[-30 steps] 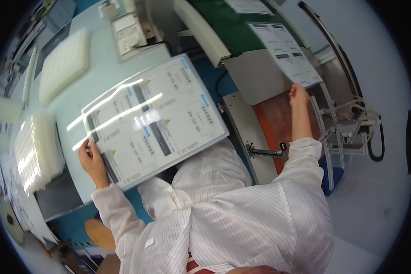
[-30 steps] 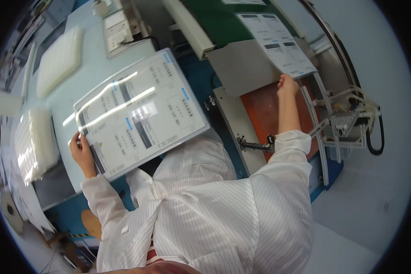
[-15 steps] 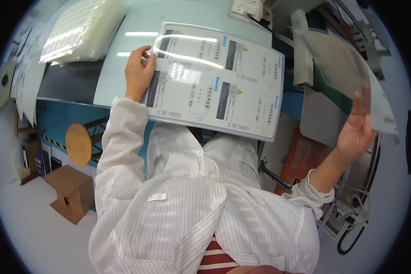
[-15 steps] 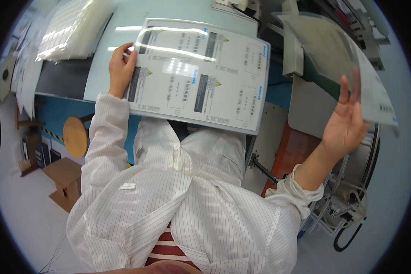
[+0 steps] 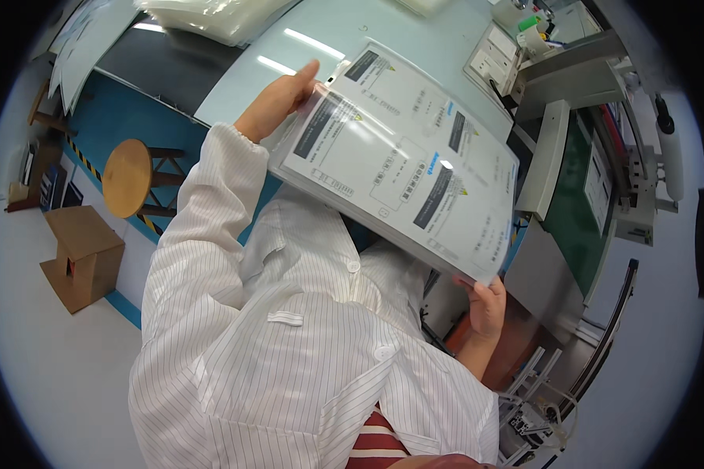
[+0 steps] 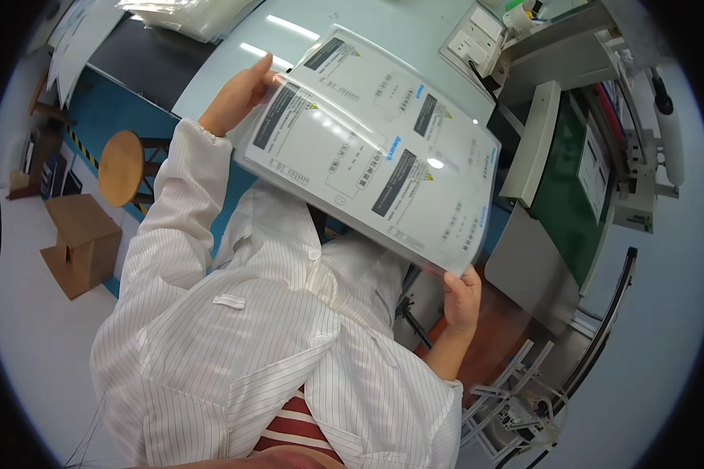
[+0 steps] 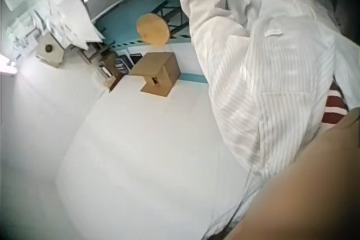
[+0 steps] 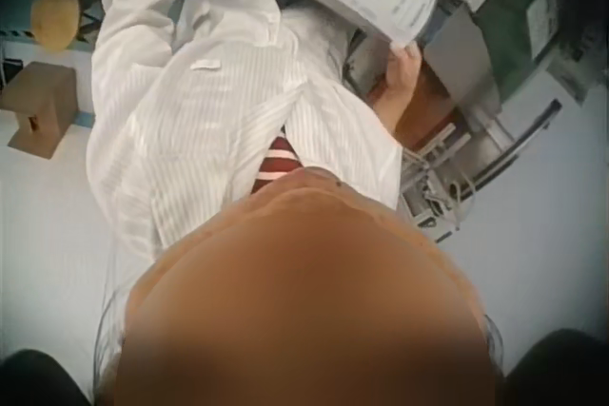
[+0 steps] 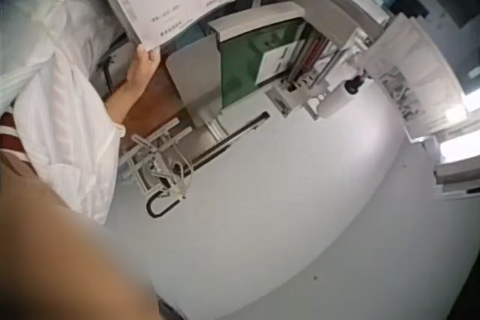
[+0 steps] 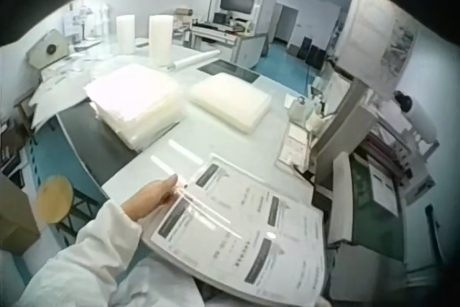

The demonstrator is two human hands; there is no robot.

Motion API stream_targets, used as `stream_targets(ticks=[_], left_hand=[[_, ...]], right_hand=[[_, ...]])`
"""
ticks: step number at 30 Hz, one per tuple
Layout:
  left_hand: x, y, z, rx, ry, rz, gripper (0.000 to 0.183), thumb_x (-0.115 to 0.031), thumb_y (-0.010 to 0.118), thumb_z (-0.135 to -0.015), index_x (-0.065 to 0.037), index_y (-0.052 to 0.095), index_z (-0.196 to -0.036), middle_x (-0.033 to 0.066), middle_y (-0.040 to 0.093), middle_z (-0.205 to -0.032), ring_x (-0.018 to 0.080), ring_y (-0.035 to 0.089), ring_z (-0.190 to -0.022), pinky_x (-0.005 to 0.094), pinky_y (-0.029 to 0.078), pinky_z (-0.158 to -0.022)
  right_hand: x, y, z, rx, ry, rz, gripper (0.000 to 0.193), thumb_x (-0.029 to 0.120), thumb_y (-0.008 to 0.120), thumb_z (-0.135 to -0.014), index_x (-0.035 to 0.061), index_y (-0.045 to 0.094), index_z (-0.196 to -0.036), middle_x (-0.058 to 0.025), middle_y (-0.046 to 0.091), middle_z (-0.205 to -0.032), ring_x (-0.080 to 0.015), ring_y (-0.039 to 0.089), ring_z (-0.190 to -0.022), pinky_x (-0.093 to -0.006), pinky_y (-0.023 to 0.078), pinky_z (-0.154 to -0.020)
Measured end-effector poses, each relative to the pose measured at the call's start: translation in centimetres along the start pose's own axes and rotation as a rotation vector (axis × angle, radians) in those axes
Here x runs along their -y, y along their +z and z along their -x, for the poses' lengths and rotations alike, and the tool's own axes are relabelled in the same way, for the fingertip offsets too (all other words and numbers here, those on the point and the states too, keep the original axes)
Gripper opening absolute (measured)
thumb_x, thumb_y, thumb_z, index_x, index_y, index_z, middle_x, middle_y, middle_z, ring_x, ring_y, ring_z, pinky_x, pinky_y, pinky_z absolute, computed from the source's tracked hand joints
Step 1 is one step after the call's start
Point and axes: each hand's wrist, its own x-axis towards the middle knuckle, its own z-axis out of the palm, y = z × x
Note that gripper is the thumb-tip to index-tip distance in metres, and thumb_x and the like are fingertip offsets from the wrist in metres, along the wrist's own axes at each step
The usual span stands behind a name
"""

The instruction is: Inspecting and sorting technical sheets at a manufacturing workstation.

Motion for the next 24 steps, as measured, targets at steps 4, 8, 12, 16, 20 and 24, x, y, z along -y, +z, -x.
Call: stream_targets(ticks=[4, 8, 12, 16, 20, 24], left_hand=[[-0.4, 1.0, -0.4, 0.046, 0.067, -0.273, 0.031, -0.033, 0.064, -0.088, -0.002, 0.069, -0.088, 0.0052, 0.064, -0.079, 0.0098, 0.056, -0.069, 0.022, 0.045, -0.068], [-1.0, 1.8, -1.3, -0.069, 0.003, -0.459, 0.024, -0.024, 0.068, -0.084, -0.001, 0.061, -0.081, 0.0006, 0.058, -0.069, 0.0069, 0.05, -0.063, 0.02, 0.041, -0.057], [-0.1, 1.8, -1.7, -0.1, 0.016, -0.507, 0.025, -0.022, 0.07, -0.083, -0.002, 0.057, -0.075, -0.0025, 0.053, -0.064, 0.0046, 0.044, -0.057, 0.0198, 0.035, -0.051], [-0.1, 2.3, -1.3, -0.12, 0.02, -0.519, 0.021, -0.018, 0.07, -0.085, -0.003, 0.056, -0.08, -0.0055, 0.049, -0.064, 0.0016, 0.04, -0.056, 0.018, 0.03, -0.049], [0.6, 1.7, -1.9, -0.082, 0.046, -0.547, 0.023, -0.02, 0.07, -0.085, -0.002, 0.056, -0.082, -0.0051, 0.05, -0.065, 0.0016, 0.039, -0.056, 0.0177, 0.031, -0.049], [1.1, 1.2, -2.3, -0.081, 0.066, -0.565, 0.022, -0.022, 0.069, -0.087, -0.006, 0.055, -0.083, -0.0066, 0.05, -0.066, 0.0003, 0.039, -0.054, 0.0166, 0.027, -0.047]], right_hand=[[-0.7, 0.9, 0.3, -0.098, 0.158, 0.234, 0.014, 0.012, 0.056, -0.09, -0.0003, 0.059, -0.095, -0.0107, 0.066, -0.087, -0.0124, 0.06, -0.073, -0.0254, 0.047, -0.069], [0.3, 1.6, 0.2, -0.144, 0.227, 0.347, 0.02, 0.016, 0.046, -0.096, 0.0018, 0.056, -0.087, -0.0076, 0.064, -0.079, -0.0105, 0.057, -0.069, -0.0236, 0.046, -0.067], [-0.4, 1.2, 0.1, -0.234, 0.299, 0.423, 0.025, 0.02, 0.048, -0.096, 0.0038, 0.055, -0.078, -0.0052, 0.061, -0.072, -0.0088, 0.056, -0.063, -0.0223, 0.046, -0.061], [-1.9, 1.0, 0.1, -0.288, 0.295, 0.563, 0.027, 0.021, 0.05, -0.095, 0.0044, 0.054, -0.074, -0.0034, 0.06, -0.068, -0.0072, 0.054, -0.058, -0.0206, 0.044, -0.054], [-2.0, 1.2, 0.2, -0.338, 0.262, 0.591, 0.03, 0.021, 0.052, -0.095, 0.0045, 0.053, -0.069, -0.0023, 0.059, -0.065, -0.0065, 0.053, -0.057, -0.0204, 0.043, -0.053], [-2.6, 1.1, 0.2, -0.379, 0.247, 0.514, 0.031, 0.02, 0.054, -0.095, 0.0053, 0.051, -0.068, -0.0012, 0.056, -0.065, -0.0059, 0.053, -0.056, -0.0205, 0.043, -0.052]])
